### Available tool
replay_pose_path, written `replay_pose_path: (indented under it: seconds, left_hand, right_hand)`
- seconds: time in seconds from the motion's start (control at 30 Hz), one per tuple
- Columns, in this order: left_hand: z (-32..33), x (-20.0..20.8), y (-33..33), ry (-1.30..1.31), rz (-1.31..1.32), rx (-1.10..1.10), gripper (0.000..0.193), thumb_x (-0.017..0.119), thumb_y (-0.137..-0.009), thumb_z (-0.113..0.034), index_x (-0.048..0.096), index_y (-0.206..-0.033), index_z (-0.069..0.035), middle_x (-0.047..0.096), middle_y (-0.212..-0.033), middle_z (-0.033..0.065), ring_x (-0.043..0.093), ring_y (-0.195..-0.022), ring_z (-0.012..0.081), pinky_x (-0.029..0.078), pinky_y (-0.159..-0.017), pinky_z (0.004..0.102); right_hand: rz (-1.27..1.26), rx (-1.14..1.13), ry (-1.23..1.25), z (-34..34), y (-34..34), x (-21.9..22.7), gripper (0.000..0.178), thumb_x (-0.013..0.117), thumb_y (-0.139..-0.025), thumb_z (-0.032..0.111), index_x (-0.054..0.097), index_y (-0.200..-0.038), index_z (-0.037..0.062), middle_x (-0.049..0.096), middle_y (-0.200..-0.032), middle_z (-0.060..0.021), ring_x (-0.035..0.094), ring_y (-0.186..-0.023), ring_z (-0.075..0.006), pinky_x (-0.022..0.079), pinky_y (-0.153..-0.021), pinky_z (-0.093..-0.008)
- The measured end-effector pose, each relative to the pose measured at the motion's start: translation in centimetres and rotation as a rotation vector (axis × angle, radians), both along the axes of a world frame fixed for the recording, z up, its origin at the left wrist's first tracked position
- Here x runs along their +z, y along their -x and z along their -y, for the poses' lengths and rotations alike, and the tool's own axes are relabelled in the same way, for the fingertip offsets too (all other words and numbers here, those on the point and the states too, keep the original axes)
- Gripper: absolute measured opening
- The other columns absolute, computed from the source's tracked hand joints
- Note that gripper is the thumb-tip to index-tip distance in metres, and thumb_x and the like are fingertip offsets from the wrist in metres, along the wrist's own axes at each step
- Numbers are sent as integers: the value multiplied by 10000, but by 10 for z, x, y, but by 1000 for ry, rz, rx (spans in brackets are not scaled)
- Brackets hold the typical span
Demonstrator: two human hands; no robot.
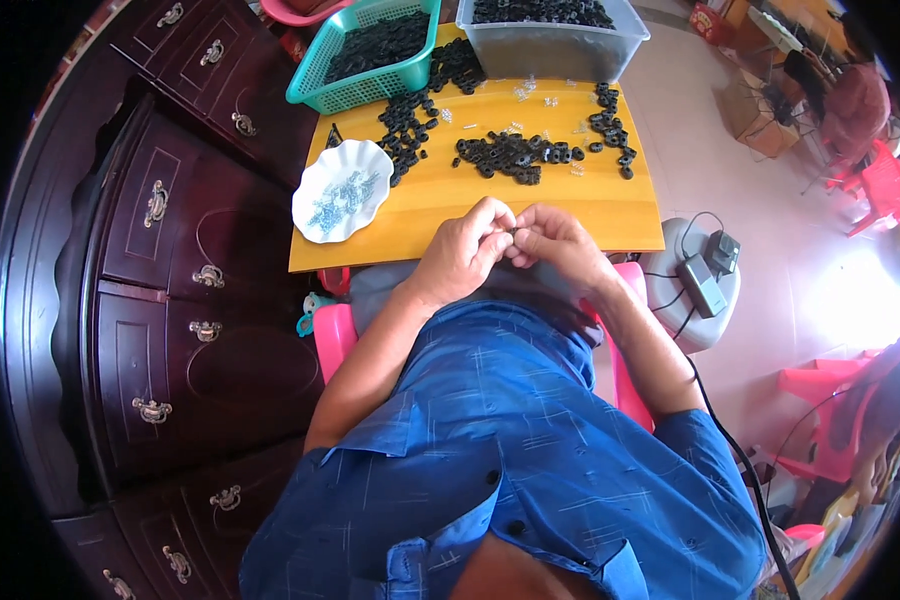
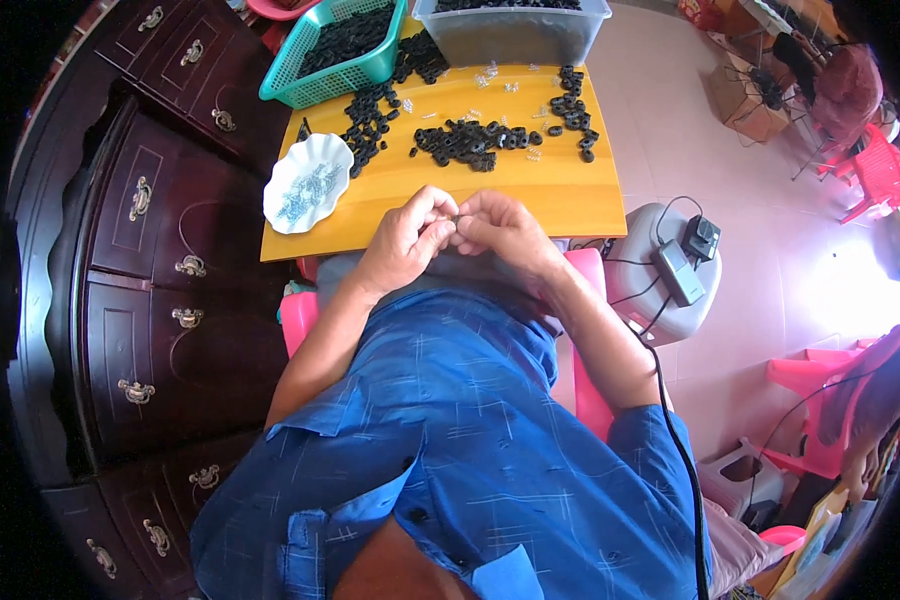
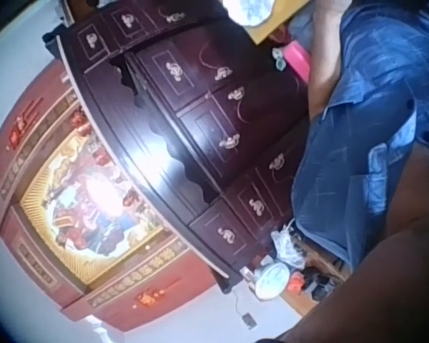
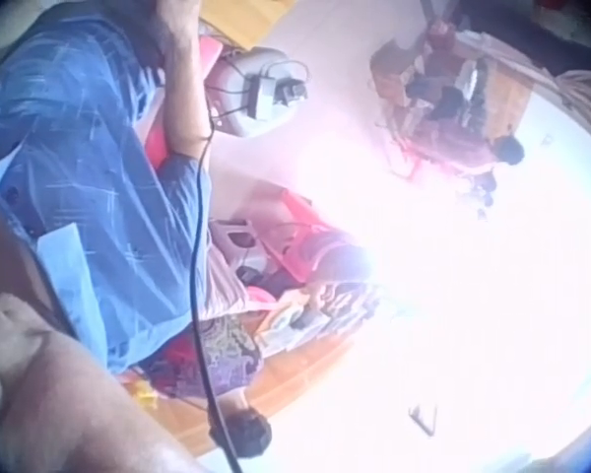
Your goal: Assemble small plastic components at a workshop table.
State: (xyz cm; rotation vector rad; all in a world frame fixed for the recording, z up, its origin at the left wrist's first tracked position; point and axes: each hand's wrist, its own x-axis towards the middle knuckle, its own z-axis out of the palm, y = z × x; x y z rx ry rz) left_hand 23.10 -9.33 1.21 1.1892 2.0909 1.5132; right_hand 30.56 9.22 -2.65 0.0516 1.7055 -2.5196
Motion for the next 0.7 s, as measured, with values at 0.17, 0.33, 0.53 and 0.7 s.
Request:
replay_pose_path:
  seconds: [0.17,0.33,0.53,0.7]
  left_hand:
    - [2,18,-4,12,-65,-52,121,561,-978,-12,526,-1091,-39,662,-781,69,620,-711,132,499,-681,281]
    - [3,27,-9,34,-36,-57,133,539,-972,6,499,-1088,-45,692,-843,115,716,-787,254,542,-714,351]
    - [6,11,-4,30,24,-23,143,549,-968,-8,500,-1097,-42,689,-828,129,716,-785,262,540,-714,359]
    - [4,9,1,112,-31,59,188,614,-947,-59,526,-1112,-35,686,-840,137,712,-770,262,536,-679,369]
  right_hand:
    - [14,126,59,-6,0,-3,149,630,-1004,168,616,-1094,50,694,-951,-41,643,-828,-99,521,-782,-244]
    - [13,128,154,-4,-1,0,140,634,-1005,167,610,-1084,54,682,-934,-35,628,-814,-95,515,-771,-240]
    - [8,85,53,2,0,-1,141,623,-1013,161,601,-1102,54,681,-930,-40,641,-817,-92,527,-770,-240]
    - [35,60,12,5,-1,0,163,609,-1017,176,600,-1132,61,691,-966,-38,657,-862,-99,527,-805,-240]
